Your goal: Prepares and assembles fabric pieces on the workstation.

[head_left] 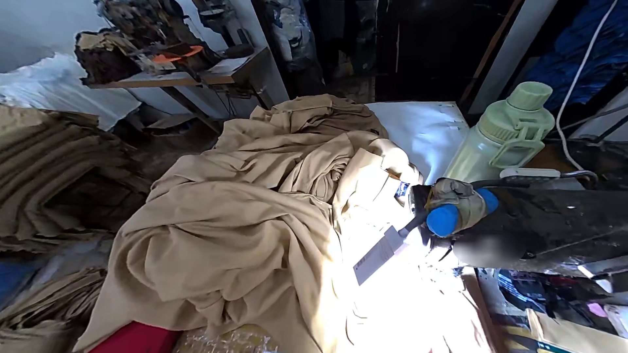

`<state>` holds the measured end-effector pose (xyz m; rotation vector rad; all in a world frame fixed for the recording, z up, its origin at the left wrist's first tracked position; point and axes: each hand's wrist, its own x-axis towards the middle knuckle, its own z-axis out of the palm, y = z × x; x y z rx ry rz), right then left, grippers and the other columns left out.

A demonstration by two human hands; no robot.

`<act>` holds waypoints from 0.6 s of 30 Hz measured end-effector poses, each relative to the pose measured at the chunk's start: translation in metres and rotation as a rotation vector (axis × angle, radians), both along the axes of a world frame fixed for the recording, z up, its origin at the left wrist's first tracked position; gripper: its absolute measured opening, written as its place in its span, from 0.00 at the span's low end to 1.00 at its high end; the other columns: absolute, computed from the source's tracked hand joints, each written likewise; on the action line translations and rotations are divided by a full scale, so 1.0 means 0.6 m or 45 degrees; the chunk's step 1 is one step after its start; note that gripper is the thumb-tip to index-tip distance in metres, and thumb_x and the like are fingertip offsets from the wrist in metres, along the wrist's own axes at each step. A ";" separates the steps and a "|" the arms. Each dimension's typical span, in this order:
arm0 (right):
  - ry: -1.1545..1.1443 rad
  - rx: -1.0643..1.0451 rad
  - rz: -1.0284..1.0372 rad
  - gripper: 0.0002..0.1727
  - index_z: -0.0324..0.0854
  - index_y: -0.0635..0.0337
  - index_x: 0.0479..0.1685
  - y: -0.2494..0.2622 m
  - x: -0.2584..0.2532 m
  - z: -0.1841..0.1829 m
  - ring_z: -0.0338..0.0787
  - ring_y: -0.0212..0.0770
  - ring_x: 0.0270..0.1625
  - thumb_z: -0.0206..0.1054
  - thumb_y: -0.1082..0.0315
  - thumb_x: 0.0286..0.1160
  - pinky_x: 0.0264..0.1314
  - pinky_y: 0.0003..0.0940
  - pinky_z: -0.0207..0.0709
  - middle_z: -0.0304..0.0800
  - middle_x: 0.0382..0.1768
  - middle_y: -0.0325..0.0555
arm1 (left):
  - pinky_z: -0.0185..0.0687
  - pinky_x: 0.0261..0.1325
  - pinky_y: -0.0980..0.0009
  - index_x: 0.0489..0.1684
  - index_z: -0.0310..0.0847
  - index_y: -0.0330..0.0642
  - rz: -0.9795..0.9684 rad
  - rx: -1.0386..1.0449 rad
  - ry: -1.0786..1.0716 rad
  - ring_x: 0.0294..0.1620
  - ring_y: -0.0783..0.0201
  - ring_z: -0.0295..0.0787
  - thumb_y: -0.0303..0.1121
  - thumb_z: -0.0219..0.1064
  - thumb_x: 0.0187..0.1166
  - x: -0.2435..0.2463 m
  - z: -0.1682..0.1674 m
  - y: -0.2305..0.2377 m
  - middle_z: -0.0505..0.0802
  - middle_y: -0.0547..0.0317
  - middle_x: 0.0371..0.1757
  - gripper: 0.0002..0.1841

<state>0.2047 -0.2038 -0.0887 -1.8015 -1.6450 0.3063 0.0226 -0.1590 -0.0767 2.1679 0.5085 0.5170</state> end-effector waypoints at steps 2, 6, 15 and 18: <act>0.011 0.072 0.043 0.14 0.91 0.71 0.47 0.006 0.006 -0.026 0.92 0.62 0.60 0.60 0.73 0.79 0.71 0.52 0.79 0.95 0.51 0.62 | 0.82 0.58 0.62 0.53 0.87 0.31 0.100 -0.304 0.209 0.50 0.60 0.91 0.34 0.52 0.88 0.033 0.036 0.042 0.94 0.46 0.46 0.17; 0.197 0.139 -0.001 0.14 0.91 0.72 0.46 0.006 0.007 -0.062 0.92 0.54 0.59 0.62 0.70 0.80 0.72 0.44 0.78 0.96 0.48 0.60 | 0.82 0.63 0.56 0.51 0.90 0.39 0.204 0.146 0.297 0.57 0.54 0.92 0.41 0.52 0.90 0.055 -0.046 0.100 0.95 0.47 0.51 0.20; 0.317 -0.056 -0.089 0.21 0.87 0.78 0.49 0.003 0.008 -0.039 0.87 0.63 0.63 0.61 0.63 0.77 0.76 0.53 0.70 0.91 0.52 0.70 | 0.85 0.58 0.60 0.47 0.90 0.43 0.048 0.441 0.145 0.53 0.56 0.94 0.36 0.56 0.88 0.014 -0.080 0.116 0.96 0.51 0.47 0.14; 0.241 0.003 -0.052 0.19 0.91 0.72 0.44 0.005 0.008 -0.047 0.89 0.63 0.63 0.60 0.63 0.80 0.79 0.58 0.66 0.94 0.49 0.65 | 0.84 0.61 0.62 0.53 0.89 0.41 0.113 0.418 0.082 0.54 0.58 0.93 0.37 0.59 0.86 0.019 -0.072 0.114 0.96 0.50 0.48 0.14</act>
